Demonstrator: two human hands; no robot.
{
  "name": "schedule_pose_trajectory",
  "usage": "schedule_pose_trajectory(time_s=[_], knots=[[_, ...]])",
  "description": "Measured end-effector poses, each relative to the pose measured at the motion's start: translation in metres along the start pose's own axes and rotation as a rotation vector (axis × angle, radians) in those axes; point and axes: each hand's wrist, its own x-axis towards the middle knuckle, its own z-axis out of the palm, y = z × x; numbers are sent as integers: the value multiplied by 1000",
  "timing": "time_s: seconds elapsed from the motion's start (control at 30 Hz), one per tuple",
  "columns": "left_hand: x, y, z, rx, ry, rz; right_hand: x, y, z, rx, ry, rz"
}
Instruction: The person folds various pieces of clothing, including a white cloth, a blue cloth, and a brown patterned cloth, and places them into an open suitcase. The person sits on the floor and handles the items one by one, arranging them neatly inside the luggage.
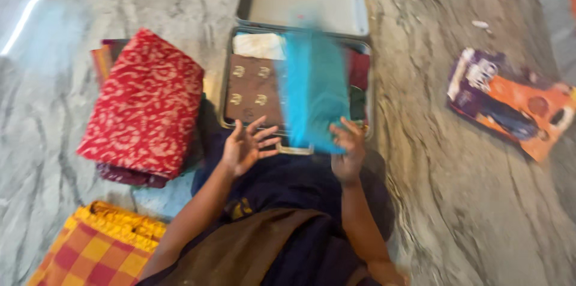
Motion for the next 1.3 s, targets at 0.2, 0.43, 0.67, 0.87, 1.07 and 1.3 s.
schedule_pose_trajectory(time_s=[0.2,0.43,0.67,0.87,1.07,1.3], knots=[[-5,-3,-17,-289,-160,90,-31,-19,20,-123,-457,-56],[19,-1,17,-368,-566,184,-34,-24,33,-83,-458,184],[90,-18,2,-543,-703,381,-44,-87,87,59,-744,-16],[50,-35,-9,-189,-34,-16,-79,-46,106,163,-700,175],[-16,-3,22,584,-188,97,-76,-32,100,598,-516,658],[-30,27,55,1426,10,183,-78,-29,90,438,-355,477]])
